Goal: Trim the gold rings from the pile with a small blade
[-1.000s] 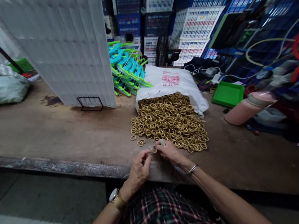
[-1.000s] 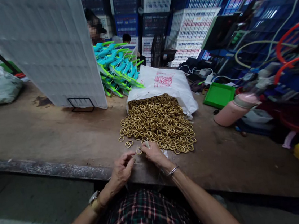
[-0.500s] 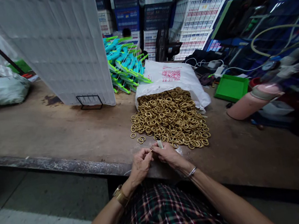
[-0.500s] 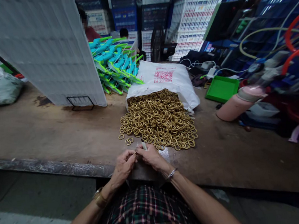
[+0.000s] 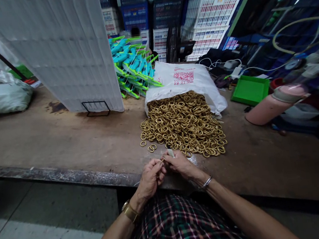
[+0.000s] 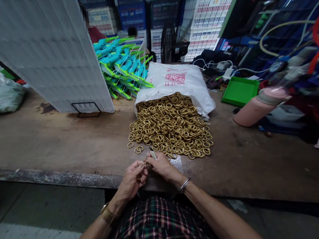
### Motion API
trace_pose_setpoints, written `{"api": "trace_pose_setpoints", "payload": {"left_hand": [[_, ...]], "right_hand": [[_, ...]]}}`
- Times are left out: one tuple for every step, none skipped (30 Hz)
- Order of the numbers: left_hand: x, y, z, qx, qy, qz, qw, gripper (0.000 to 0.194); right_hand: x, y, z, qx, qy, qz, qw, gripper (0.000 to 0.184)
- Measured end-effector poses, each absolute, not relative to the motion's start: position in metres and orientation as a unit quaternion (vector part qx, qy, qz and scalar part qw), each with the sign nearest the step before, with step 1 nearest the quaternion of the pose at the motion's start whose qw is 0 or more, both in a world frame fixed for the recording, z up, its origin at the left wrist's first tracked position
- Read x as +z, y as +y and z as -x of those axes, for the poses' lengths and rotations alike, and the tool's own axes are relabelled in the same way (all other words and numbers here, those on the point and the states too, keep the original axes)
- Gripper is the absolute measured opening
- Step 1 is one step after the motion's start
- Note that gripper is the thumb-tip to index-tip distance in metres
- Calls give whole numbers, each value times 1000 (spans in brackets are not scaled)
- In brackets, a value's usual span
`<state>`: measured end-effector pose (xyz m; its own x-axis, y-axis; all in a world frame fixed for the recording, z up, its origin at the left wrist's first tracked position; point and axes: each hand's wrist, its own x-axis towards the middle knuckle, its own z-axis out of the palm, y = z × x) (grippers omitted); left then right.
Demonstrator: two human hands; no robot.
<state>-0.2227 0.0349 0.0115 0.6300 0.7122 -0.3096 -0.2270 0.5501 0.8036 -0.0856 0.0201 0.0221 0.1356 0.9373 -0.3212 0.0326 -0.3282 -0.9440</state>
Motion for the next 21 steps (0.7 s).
{"api": "trace_pose_setpoints", "payload": {"left_hand": [[12, 35, 223, 287, 315, -373, 824, 29], [13, 35, 223, 288, 310, -370, 827, 29], [13, 35, 223, 290, 310, -369, 827, 30], [14, 35, 224, 294, 313, -370, 824, 29], [15, 35, 224, 301, 319, -372, 818, 29], [15, 36, 224, 308, 327, -376, 810, 29], [15, 36, 225, 314, 335, -383, 801, 29], [14, 36, 225, 319, 342, -393, 792, 29], [13, 37, 225, 320, 348, -404, 784, 29], [12, 37, 226, 318, 352, -414, 777, 29], [11, 38, 226, 315, 356, -422, 772, 29], [10, 38, 227, 312, 360, -429, 768, 29], [10, 38, 228, 309, 363, -433, 765, 30], [10, 38, 228, 308, 368, -438, 761, 30], [10, 38, 228, 306, 372, -444, 756, 31], [11, 38, 229, 306, 377, -449, 750, 31], [12, 37, 229, 305, 382, -455, 744, 31], [13, 37, 229, 304, 389, -459, 739, 32], [15, 37, 229, 304, 395, -463, 733, 32], [16, 37, 229, 303, 401, -466, 728, 32], [16, 37, 229, 303, 405, -468, 724, 33]], "right_hand": [[22, 20, 85, 523, -398, 622, 426, 19], [21, 20, 85, 512, -410, 625, 423, 19], [20, 20, 84, 492, -428, 633, 417, 19], [20, 20, 84, 462, -453, 644, 409, 19], [18, 19, 83, 424, -485, 654, 395, 19], [17, 18, 83, 384, -522, 662, 376, 19], [16, 16, 83, 346, -560, 666, 350, 18], [14, 15, 83, 312, -597, 667, 319, 16], [13, 13, 84, 284, -628, 665, 286, 14], [12, 11, 85, 261, -655, 663, 253, 13], [11, 10, 85, 243, -674, 661, 223, 14], [11, 8, 86, 227, -687, 661, 200, 17], [11, 8, 87, 214, -696, 661, 181, 19], [11, 8, 87, 204, -701, 663, 166, 20], [12, 8, 87, 196, -704, 665, 153, 21], [12, 9, 88, 189, -706, 668, 142, 22], [13, 9, 88, 183, -707, 670, 133, 23], [14, 10, 88, 179, -708, 671, 125, 25], [15, 10, 89, 178, -709, 672, 119, 26], [15, 10, 89, 178, -710, 672, 115, 26], [16, 10, 90, 179, -711, 671, 110, 27]]}}
